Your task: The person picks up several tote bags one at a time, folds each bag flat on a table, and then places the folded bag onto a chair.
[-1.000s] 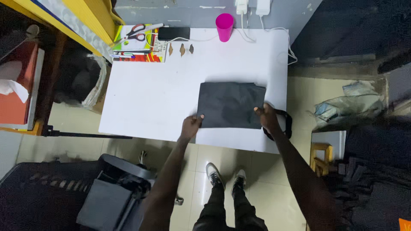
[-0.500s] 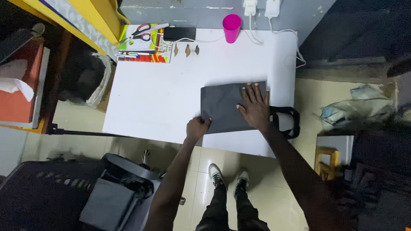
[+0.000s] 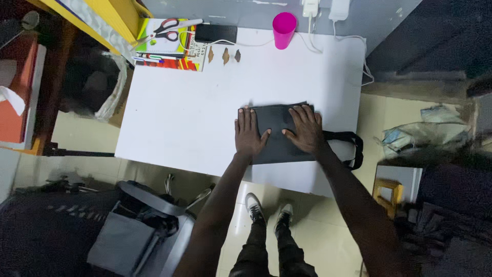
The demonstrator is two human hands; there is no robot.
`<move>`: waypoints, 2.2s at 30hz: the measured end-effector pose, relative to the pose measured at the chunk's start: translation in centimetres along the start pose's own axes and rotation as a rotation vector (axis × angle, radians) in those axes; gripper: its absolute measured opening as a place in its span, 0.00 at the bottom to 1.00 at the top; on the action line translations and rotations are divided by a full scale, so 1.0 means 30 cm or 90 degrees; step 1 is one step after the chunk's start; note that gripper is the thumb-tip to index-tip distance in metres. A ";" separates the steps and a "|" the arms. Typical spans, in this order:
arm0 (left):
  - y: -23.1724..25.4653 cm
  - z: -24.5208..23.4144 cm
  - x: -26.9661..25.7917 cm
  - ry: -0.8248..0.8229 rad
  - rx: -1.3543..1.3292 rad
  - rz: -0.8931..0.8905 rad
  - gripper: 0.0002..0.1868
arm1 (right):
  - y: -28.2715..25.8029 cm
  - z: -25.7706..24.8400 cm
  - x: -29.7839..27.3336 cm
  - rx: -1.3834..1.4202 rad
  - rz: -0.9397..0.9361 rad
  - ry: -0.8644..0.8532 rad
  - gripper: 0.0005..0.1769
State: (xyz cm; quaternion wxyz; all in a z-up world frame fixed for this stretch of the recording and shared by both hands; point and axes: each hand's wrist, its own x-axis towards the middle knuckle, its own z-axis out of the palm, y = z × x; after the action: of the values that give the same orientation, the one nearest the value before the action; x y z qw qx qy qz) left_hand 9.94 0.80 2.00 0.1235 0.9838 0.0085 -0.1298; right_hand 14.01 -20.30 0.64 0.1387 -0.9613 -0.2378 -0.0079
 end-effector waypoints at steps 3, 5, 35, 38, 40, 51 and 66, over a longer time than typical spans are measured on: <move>0.002 0.005 -0.003 0.056 -0.041 0.018 0.46 | 0.041 0.003 0.024 0.019 -0.040 -0.017 0.39; -0.013 0.061 0.012 0.077 -0.030 0.023 0.47 | 0.028 -0.007 0.024 0.031 -0.041 -0.002 0.39; -0.213 0.223 -0.171 0.043 -0.572 -0.413 0.37 | -0.025 0.048 -0.209 0.578 0.634 -0.057 0.47; -0.258 0.240 -0.318 0.073 -0.607 -0.472 0.35 | -0.173 -0.091 -0.251 0.706 0.660 -0.145 0.48; -0.304 0.254 -0.382 0.122 -0.632 -0.507 0.34 | -0.269 -0.178 -0.241 0.703 0.658 -0.168 0.47; -0.642 0.146 -1.045 0.361 -0.771 -0.632 0.32 | -0.916 -0.135 -0.296 0.770 0.448 -0.468 0.45; -1.629 0.380 -1.782 0.665 -0.603 -0.691 0.24 | -2.040 0.616 -0.247 0.703 0.188 -0.498 0.42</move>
State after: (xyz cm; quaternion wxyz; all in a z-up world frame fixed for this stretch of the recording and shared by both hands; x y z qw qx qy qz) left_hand -46.97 46.19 -6.67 0.4190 0.6235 0.5815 0.3122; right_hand -21.62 33.24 -1.63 0.5113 -0.7046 -0.1065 0.4804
